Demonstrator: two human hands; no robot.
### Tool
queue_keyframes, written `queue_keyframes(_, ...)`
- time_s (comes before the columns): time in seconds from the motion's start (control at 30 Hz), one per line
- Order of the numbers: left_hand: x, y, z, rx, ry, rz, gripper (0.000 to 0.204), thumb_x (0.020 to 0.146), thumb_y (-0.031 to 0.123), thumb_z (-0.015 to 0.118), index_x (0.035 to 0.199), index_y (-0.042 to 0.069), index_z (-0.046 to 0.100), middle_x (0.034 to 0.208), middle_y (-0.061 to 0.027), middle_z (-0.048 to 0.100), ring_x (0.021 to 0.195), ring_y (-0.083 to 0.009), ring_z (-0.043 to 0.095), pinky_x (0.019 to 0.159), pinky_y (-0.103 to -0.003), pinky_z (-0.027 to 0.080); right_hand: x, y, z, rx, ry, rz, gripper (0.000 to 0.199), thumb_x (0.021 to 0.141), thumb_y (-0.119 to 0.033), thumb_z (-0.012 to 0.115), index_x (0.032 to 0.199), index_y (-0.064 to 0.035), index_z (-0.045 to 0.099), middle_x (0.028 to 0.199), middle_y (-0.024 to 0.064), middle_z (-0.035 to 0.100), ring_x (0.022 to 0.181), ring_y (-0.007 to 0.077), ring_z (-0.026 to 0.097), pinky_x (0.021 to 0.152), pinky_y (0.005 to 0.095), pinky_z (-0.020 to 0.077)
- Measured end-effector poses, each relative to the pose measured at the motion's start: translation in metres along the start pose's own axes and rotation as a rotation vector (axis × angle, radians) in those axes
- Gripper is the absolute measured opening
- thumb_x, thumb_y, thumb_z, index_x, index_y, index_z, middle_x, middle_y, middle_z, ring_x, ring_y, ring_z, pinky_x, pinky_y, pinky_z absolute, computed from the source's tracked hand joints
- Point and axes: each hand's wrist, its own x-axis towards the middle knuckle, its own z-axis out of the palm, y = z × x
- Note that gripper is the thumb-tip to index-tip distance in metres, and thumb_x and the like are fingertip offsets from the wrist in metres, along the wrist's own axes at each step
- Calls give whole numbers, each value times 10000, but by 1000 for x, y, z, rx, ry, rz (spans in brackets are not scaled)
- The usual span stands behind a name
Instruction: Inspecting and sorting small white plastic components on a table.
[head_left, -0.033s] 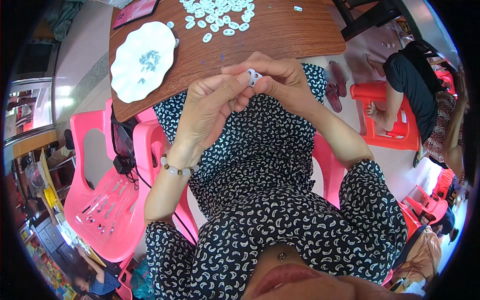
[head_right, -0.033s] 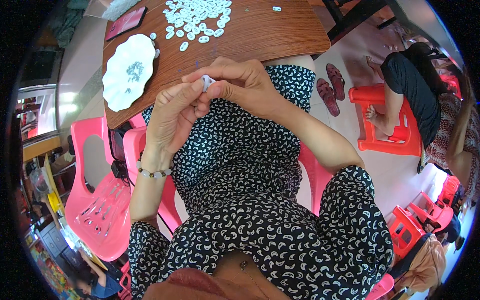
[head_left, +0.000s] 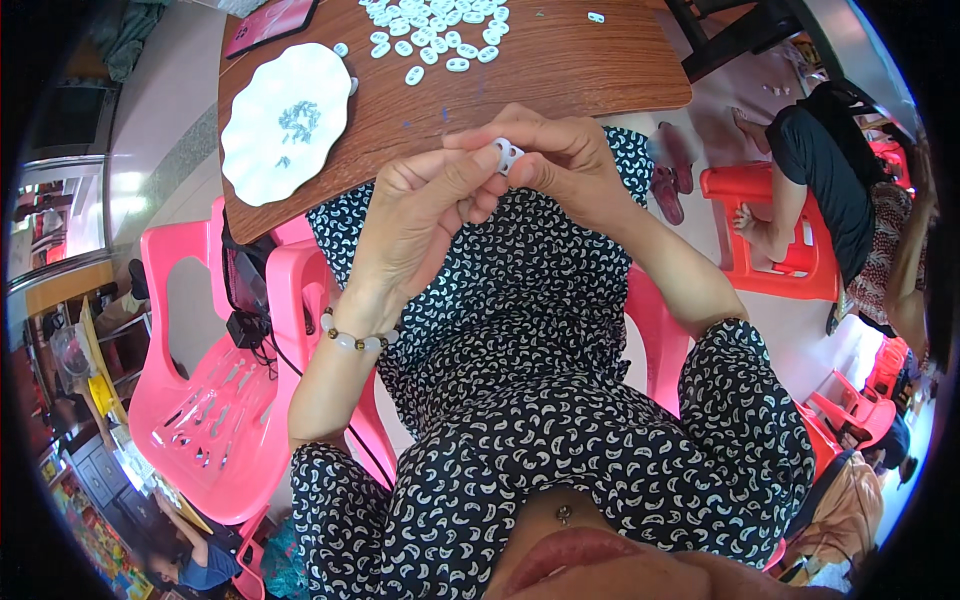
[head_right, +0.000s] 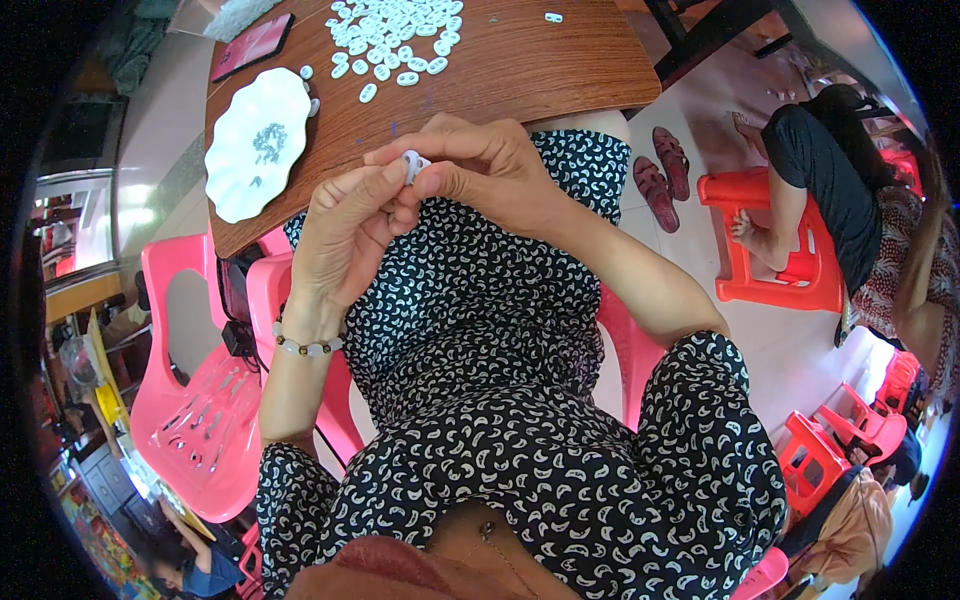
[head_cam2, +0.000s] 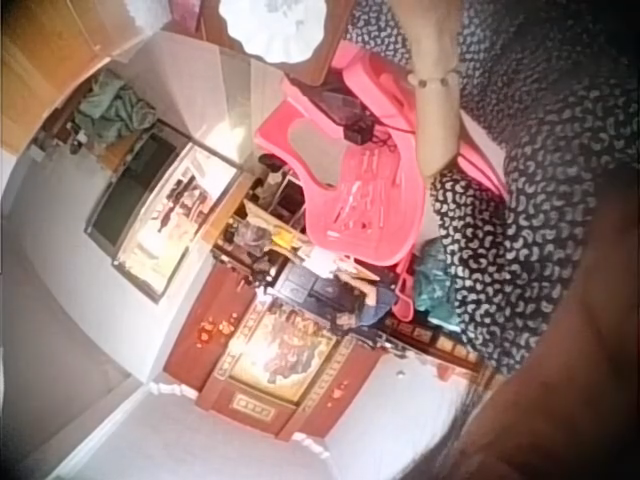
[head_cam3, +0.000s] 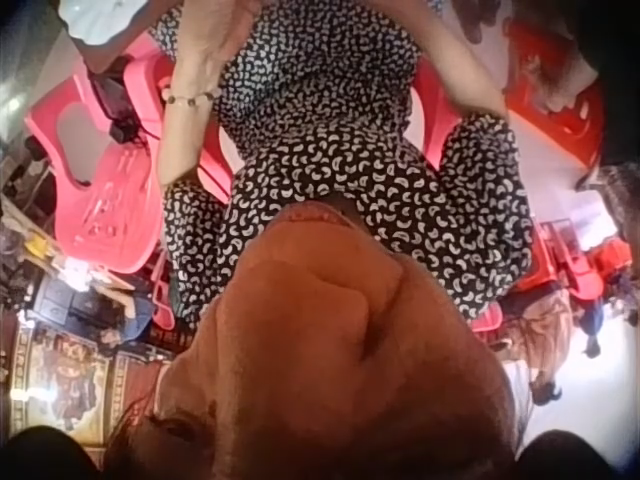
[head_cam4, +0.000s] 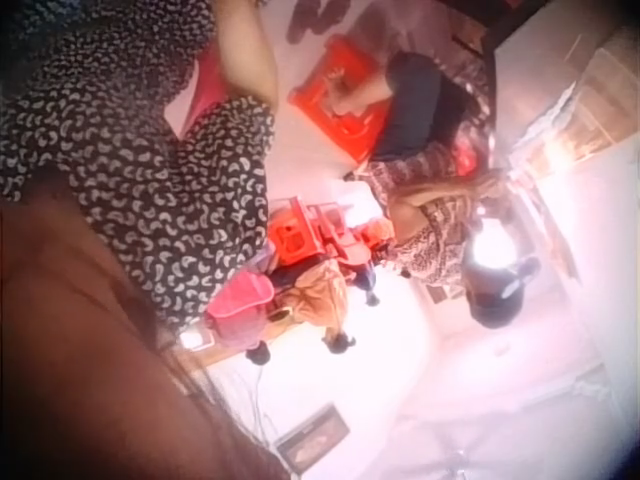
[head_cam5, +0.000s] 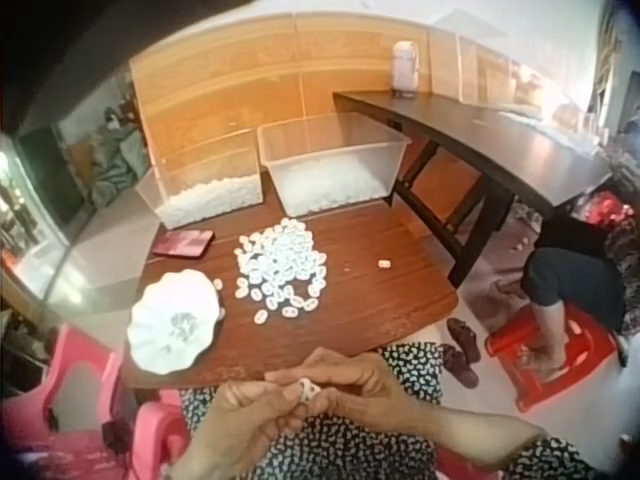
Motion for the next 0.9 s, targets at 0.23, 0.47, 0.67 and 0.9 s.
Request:
queue_keyframes(0.23,-1,2,0,12,22,-16,209,895,134,626,1027,-22,668,841,-72,682,689,-82,603,625,-185,478,0,-1,1,-65,-7,-3,315,880,-221,639,1147,-55,656,844,5,615,836,69,561,765,208,454)
queue_keyframes(0.47,-2,3,2,8,9,-30,207,889,120,630,1031,-25,666,846,-74,681,689,-82,602,626,-186,477,-3,1,1,-81,2,-44,311,879,-219,640,1144,-55,657,869,5,614,851,74,570,760,202,459)
queue_keyframes(0.67,-3,2,2,16,28,-52,187,881,115,635,998,-25,677,828,-69,675,676,-80,594,626,-188,474,-3,5,2,-61,16,-86,282,888,-175,627,1126,-25,651,902,30,627,903,89,585,778,225,492)
queue_keyframes(0.9,-2,1,-1,0,62,-89,167,873,122,643,939,-23,690,803,-64,674,671,-86,598,625,-195,478,-5,2,8,-29,50,-25,263,890,-156,621,1112,-19,653,892,43,628,849,94,615,760,227,508)
